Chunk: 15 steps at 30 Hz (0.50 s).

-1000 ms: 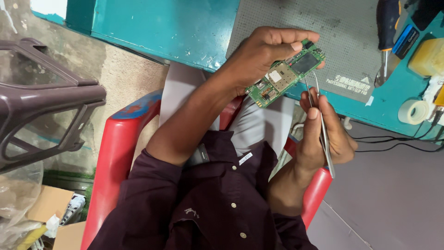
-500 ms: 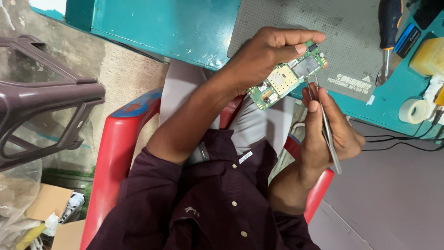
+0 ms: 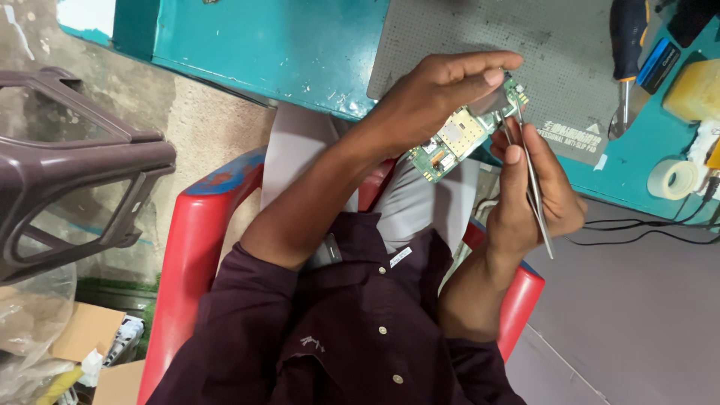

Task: The person uses tweezers to manipulate components on a green circuit board. They spray the board with a liquid from a bottle and scrub it with a toothbrush. Finally, they use a soldering iron to work on the board's surface.

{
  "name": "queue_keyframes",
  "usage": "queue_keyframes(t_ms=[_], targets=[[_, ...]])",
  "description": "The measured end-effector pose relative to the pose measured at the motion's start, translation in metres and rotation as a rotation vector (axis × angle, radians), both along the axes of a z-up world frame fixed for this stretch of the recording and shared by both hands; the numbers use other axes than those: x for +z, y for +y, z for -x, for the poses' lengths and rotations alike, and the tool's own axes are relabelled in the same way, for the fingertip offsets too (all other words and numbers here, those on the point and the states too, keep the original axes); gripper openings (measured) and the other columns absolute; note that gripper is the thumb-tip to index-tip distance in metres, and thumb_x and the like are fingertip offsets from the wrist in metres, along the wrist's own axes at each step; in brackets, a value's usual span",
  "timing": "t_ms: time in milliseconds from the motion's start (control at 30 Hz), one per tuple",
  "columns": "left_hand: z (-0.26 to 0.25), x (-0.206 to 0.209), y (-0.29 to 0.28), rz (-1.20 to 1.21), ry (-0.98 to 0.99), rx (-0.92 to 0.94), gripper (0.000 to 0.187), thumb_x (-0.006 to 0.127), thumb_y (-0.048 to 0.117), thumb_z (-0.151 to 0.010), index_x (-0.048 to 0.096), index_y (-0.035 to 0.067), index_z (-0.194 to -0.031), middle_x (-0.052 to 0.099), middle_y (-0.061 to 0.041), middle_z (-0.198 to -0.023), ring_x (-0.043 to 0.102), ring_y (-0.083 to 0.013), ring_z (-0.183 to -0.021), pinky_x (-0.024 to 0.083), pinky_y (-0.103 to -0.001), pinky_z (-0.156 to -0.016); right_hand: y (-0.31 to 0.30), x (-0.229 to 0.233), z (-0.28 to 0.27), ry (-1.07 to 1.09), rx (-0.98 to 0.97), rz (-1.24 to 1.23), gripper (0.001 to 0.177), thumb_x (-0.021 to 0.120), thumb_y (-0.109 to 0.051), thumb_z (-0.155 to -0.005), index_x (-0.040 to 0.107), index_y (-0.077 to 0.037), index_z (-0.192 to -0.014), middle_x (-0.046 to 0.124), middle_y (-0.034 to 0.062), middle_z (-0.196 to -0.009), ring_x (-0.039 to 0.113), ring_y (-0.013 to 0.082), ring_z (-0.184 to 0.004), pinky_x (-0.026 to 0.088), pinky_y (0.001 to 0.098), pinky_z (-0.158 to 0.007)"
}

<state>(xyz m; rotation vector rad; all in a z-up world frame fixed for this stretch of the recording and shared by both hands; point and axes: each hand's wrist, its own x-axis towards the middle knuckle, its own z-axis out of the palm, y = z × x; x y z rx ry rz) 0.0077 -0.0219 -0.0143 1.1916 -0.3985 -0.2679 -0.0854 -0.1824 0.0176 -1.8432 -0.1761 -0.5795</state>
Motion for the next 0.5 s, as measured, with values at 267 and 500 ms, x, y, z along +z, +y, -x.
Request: queue_keyframes(t_ms=[267,500], targets=[[0.001,-0.008,-0.005,0.072,0.108,-0.144,0.058,0.062,0.028,-0.108,0.045,0.001,-0.157,0.071,-0.019,-0.136,0.068,-0.0198,-0.125,0.055,-0.031,-0.108,-0.005,0.003,-0.007,0.036,-0.036,0.049,0.022,0.071,0.005,-0.111,0.068,0.012,-0.132,0.076,0.0256,-0.118,0.078,0.0266,-0.092,0.064,0.0315,-0.078],[0.003,-0.004,-0.002,-0.029,-0.175,0.085,0.042,0.053,0.026,-0.117,0.048,0.005,-0.153,0.060,-0.017,-0.148,0.057,-0.0212,-0.137,0.046,-0.034,-0.114,-0.020,-0.016,-0.009,0.038,-0.047,-0.281,0.051,0.063,-0.028,-0.117,0.051,0.007,-0.153,0.070,0.0284,-0.131,0.078,0.0333,-0.108,0.067,0.0369,-0.085]])
